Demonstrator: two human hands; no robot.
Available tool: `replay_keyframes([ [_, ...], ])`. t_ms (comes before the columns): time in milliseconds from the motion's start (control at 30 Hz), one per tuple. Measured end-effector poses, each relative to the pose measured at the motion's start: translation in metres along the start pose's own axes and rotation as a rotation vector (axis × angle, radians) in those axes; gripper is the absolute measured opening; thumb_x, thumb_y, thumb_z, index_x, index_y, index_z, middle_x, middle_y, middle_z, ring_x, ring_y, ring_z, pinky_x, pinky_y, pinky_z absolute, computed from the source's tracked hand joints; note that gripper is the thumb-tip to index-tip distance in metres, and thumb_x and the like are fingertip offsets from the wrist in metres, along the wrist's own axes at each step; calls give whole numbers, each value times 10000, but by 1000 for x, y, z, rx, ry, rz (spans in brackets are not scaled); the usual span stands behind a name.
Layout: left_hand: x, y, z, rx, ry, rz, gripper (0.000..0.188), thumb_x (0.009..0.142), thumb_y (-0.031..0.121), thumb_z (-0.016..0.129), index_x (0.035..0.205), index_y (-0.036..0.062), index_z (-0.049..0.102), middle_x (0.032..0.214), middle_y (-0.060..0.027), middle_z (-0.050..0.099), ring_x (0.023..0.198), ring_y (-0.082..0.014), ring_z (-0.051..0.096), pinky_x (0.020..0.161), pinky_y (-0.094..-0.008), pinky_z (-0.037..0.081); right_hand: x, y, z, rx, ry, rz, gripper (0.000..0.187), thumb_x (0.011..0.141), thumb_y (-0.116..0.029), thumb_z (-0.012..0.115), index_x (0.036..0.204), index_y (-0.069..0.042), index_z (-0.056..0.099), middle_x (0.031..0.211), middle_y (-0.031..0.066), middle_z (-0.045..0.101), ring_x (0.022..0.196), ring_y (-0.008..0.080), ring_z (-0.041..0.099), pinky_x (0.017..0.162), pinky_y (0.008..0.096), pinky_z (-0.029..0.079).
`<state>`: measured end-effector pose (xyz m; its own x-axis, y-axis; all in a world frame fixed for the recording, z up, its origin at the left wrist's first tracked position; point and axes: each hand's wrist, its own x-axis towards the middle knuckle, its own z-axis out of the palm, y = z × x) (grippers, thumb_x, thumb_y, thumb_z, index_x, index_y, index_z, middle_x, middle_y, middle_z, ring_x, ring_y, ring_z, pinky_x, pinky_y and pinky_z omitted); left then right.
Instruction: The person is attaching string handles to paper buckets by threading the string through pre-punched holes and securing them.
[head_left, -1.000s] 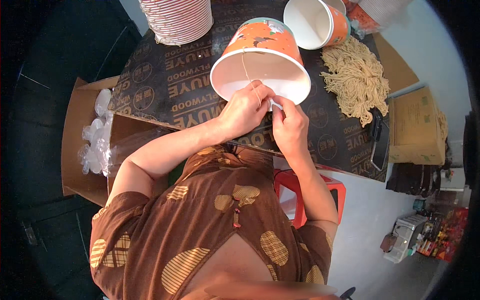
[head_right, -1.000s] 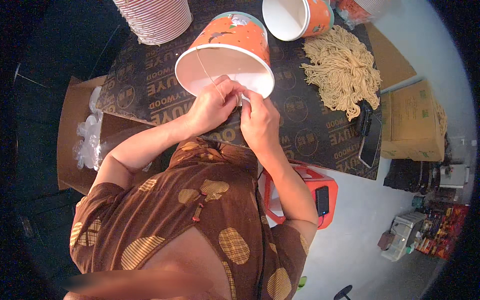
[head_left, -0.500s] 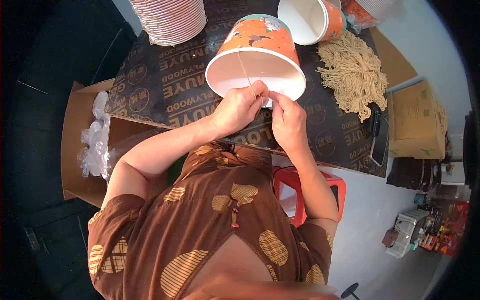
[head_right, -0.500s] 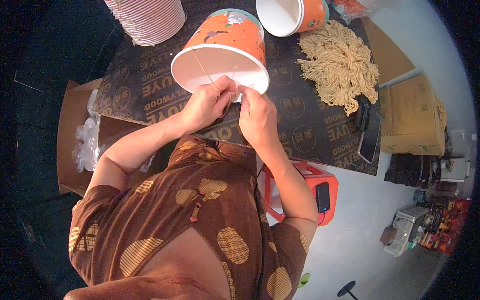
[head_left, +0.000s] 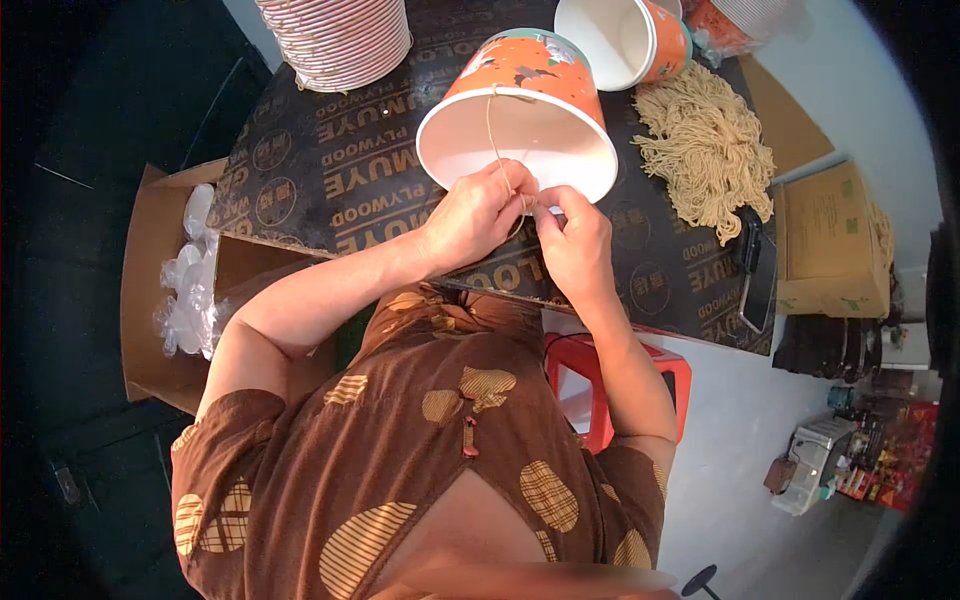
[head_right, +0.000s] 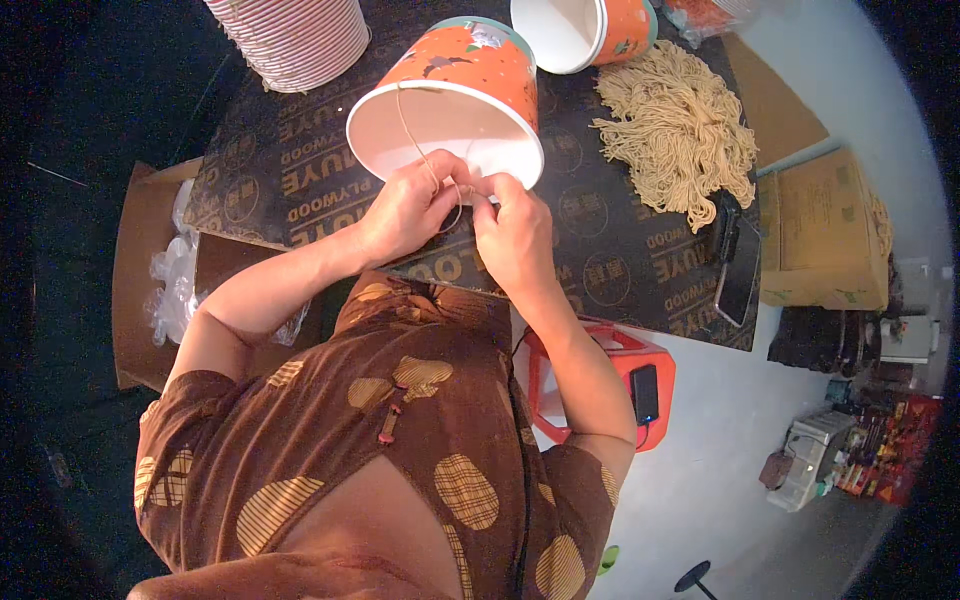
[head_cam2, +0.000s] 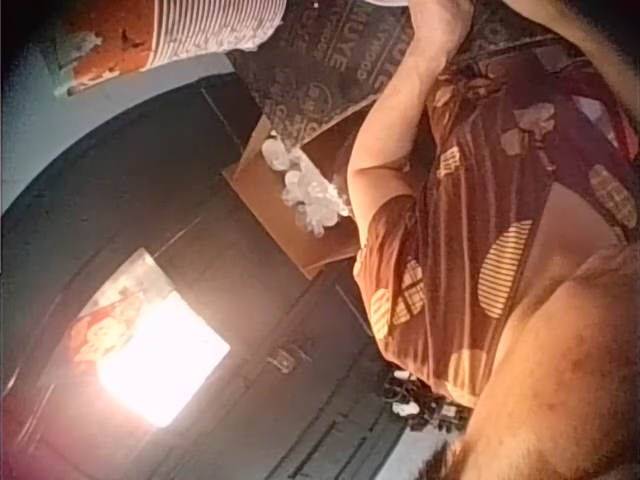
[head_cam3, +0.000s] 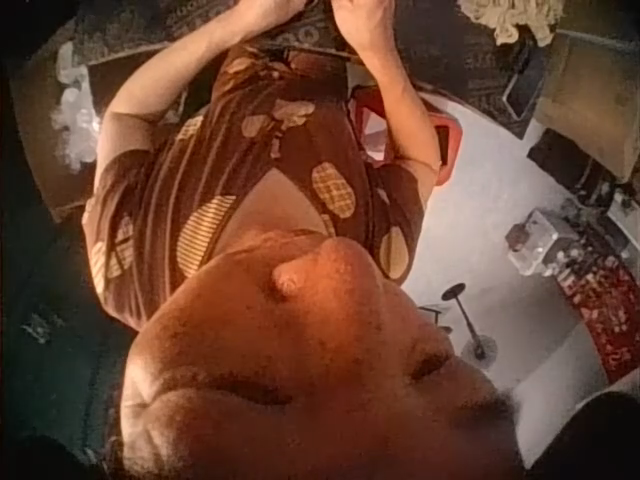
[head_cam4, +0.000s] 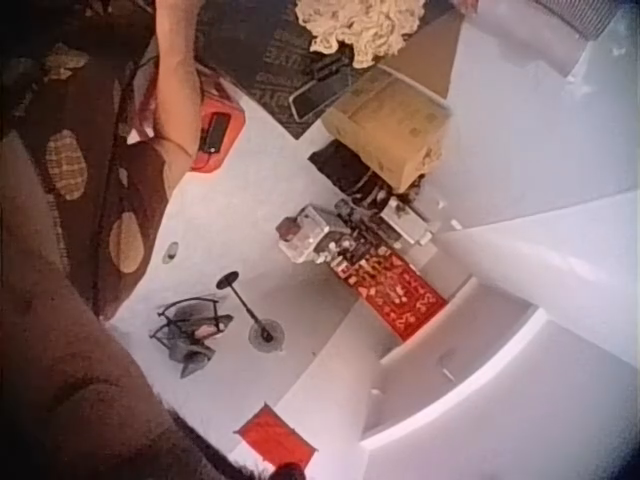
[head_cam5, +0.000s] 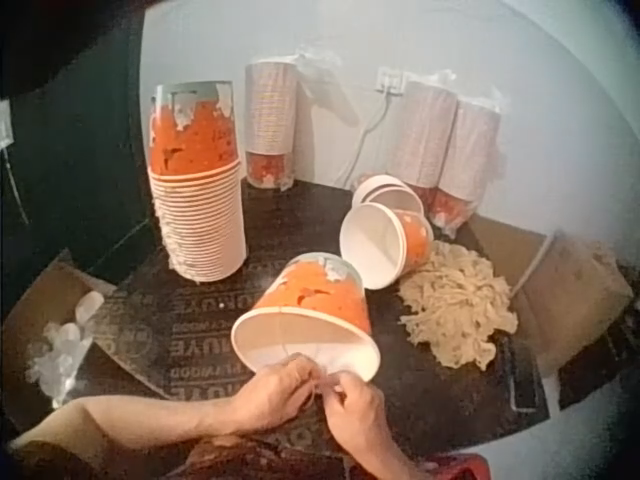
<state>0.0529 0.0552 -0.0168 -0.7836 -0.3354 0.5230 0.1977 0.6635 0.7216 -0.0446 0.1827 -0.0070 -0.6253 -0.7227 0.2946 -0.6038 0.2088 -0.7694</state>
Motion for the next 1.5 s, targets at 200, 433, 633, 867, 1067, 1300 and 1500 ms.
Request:
replay_keyframes([
  [200, 5, 7, -7, -165, -105, -396, 57, 852, 25, 586, 872, -28, 585, 776, -180, 636, 763, -285, 660, 695, -357, 510, 0, 3, -4, 51, -17, -44, 94, 798, -12, 644, 835, -5, 557, 726, 185, 624, 661, 352, 638, 608, 406, 495],
  [433, 7, 10, -8, -153, -103, -413, 64, 859, 35, 585, 871, -28, 583, 779, -174, 639, 754, -270, 660, 688, -352, 511, -1, 4, -7, 56, -34, -81, 120, 777, 10, 624, 869, -10, 549, 738, 173, 628, 647, 324, 649, 597, 403, 502],
  [633, 6, 10, -7, -141, -112, -372, 51, 867, 35, 574, 887, -10, 564, 798, -170, 629, 772, -291, 655, 689, -365, 505, -2, 0, -2, 56, 16, -104, 206, 779, 8, 631, 958, -7, 529, 757, 199, 631, 676, 340, 667, 605, 412, 517],
  [867, 4, 11, -7, -93, -123, -292, 48, 874, 45, 575, 899, 7, 558, 822, -177, 621, 793, -348, 640, 695, -394, 502, -2, 2, 0, 17, 41, -123, 219, 814, -24, 653, 999, -20, 535, 773, 218, 625, 695, 390, 648, 605, 443, 501],
  [1067, 5, 11, -9, -109, -125, -312, 49, 871, 42, 566, 899, 3, 564, 826, -186, 627, 798, -344, 644, 698, -394, 504, -4, 6, 0, -74, 65, -206, 124, 840, -5, 613, 947, -33, 556, 803, 207, 619, 741, 426, 618, 621, 476, 475],
  [1300, 3, 7, -8, -141, -97, -329, 43, 868, 32, 558, 896, 0, 564, 824, -185, 629, 788, -339, 641, 703, -387, 504, -5, 4, 3, 2, 85, -184, 164, 829, 5, 615, 979, -28, 560, 849, 221, 625, 777, 431, 625, 643, 472, 487],
  [1500, 1, 10, -8, -85, -77, -288, 52, 875, 47, 570, 899, 1, 563, 829, -183, 631, 798, -352, 641, 705, -391, 505, -5, -1, 0, -31, 18, -199, 167, 810, 13, 625, 961, -33, 568, 857, 220, 625, 781, 435, 622, 649, 478, 487],
])
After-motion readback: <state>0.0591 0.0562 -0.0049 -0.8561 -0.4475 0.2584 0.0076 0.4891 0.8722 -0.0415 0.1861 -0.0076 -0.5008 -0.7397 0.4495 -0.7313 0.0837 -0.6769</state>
